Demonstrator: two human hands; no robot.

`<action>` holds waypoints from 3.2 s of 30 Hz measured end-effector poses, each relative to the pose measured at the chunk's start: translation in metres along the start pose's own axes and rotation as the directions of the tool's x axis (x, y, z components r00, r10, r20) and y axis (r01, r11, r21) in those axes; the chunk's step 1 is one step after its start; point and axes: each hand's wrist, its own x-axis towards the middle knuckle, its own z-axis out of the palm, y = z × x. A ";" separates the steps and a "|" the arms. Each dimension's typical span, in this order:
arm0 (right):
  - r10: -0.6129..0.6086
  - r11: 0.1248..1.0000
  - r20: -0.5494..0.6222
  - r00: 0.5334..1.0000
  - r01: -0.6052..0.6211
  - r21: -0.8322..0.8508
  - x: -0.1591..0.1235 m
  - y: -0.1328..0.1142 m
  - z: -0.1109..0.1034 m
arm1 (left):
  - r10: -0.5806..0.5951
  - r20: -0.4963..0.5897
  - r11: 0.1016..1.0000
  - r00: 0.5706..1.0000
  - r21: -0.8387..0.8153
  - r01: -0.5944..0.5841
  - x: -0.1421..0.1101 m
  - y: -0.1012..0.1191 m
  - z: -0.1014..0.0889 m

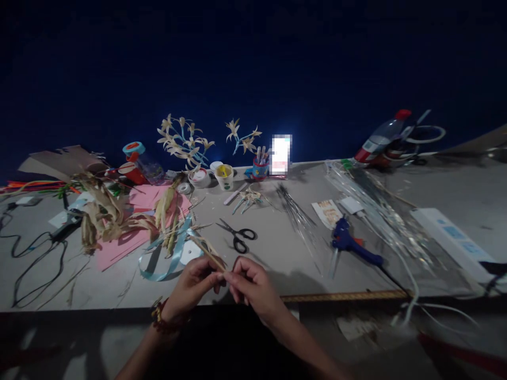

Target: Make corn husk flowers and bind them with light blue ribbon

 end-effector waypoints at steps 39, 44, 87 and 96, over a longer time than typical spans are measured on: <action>-0.285 0.765 0.097 0.954 0.287 -0.577 -0.003 -0.002 -0.005 | 0.111 -0.119 0.993 0.987 0.043 -0.107 -0.002 0.000 0.007; -0.003 0.993 0.098 0.995 0.015 -0.116 -0.003 0.000 0.000 | 0.162 -0.036 0.983 0.986 0.092 -0.158 -0.006 0.002 0.003; -0.027 0.980 0.109 0.994 0.048 -0.193 -0.008 -0.016 -0.004 | 0.402 0.041 0.882 0.915 0.252 -0.399 0.003 0.022 -0.002; -0.098 0.917 0.163 0.982 0.153 -0.370 -0.014 -0.021 -0.007 | 0.395 -0.010 0.903 0.919 0.186 -0.387 0.002 0.016 0.008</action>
